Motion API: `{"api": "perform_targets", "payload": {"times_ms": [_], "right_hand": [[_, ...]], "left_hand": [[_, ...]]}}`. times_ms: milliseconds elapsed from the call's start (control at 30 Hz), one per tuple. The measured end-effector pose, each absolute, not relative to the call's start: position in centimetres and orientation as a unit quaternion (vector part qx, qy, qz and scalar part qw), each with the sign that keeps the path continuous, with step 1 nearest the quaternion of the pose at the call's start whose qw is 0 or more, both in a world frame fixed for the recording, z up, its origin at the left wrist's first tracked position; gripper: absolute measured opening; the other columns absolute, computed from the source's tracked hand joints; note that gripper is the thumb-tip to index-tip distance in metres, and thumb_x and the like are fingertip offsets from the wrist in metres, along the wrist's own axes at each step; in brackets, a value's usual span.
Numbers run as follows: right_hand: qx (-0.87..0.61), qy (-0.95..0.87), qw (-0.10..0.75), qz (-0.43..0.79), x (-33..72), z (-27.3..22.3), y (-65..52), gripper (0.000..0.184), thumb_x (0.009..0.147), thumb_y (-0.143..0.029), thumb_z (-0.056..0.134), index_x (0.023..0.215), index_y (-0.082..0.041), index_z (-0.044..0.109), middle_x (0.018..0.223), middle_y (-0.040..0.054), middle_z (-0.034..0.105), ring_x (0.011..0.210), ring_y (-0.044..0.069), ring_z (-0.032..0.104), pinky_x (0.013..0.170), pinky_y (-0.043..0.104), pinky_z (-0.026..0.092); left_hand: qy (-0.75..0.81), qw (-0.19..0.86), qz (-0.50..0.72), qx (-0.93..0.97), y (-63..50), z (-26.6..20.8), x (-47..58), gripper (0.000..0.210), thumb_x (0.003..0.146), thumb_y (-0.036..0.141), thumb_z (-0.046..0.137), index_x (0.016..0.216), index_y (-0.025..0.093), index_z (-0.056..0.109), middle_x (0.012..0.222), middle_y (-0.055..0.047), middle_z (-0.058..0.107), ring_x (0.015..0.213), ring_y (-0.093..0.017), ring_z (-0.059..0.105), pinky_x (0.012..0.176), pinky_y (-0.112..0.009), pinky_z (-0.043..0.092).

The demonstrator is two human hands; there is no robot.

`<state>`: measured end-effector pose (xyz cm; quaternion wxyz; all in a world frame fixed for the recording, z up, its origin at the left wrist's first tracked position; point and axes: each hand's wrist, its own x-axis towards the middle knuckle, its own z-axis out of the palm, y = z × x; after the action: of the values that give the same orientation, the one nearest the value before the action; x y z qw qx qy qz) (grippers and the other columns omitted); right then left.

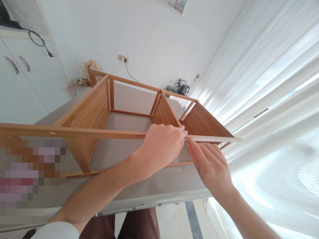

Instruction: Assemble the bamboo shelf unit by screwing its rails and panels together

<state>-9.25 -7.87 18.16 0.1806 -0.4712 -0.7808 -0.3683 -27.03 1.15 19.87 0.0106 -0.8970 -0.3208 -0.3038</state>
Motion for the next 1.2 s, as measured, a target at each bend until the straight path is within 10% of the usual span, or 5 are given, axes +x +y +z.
{"api": "perform_targets", "payload": {"times_ms": [400,667,1200], "right_hand": [[-0.488,-0.791,0.177,-0.324,-10.0,18.8,-8.2,0.015,0.089,0.0,0.06,0.084,-0.014,0.06,0.066,0.0005,0.056,0.063,0.013,0.048,0.061,0.032,0.033],[-0.485,-0.796,0.187,-0.311,-9.0,19.1,-8.0,0.023,0.089,-0.001,0.063,0.108,-0.013,0.061,0.08,0.0038,0.067,0.075,0.015,0.06,0.07,0.032,0.041],[-0.522,-0.765,0.265,-0.268,-9.7,18.0,-7.7,0.01,0.092,-0.01,0.063,0.095,-0.019,0.067,0.067,-0.0008,0.059,0.061,0.012,0.046,0.064,0.029,0.039]], "left_hand": [[-0.324,0.017,-0.3,-0.897,1.1,19.8,-27.0,0.029,0.097,0.025,0.054,0.12,0.032,0.071,0.107,0.005,0.078,0.08,-0.02,0.075,0.048,-0.031,0.034],[-0.328,0.002,-0.285,-0.901,0.9,20.2,-27.2,0.03,0.099,0.025,0.051,0.119,0.032,0.072,0.104,0.003,0.078,0.079,-0.02,0.075,0.047,-0.03,0.03],[-0.328,-0.001,-0.283,-0.902,0.8,20.4,-27.1,0.028,0.098,0.025,0.052,0.117,0.031,0.072,0.115,0.002,0.076,0.083,-0.02,0.076,0.05,-0.029,0.037]]}}
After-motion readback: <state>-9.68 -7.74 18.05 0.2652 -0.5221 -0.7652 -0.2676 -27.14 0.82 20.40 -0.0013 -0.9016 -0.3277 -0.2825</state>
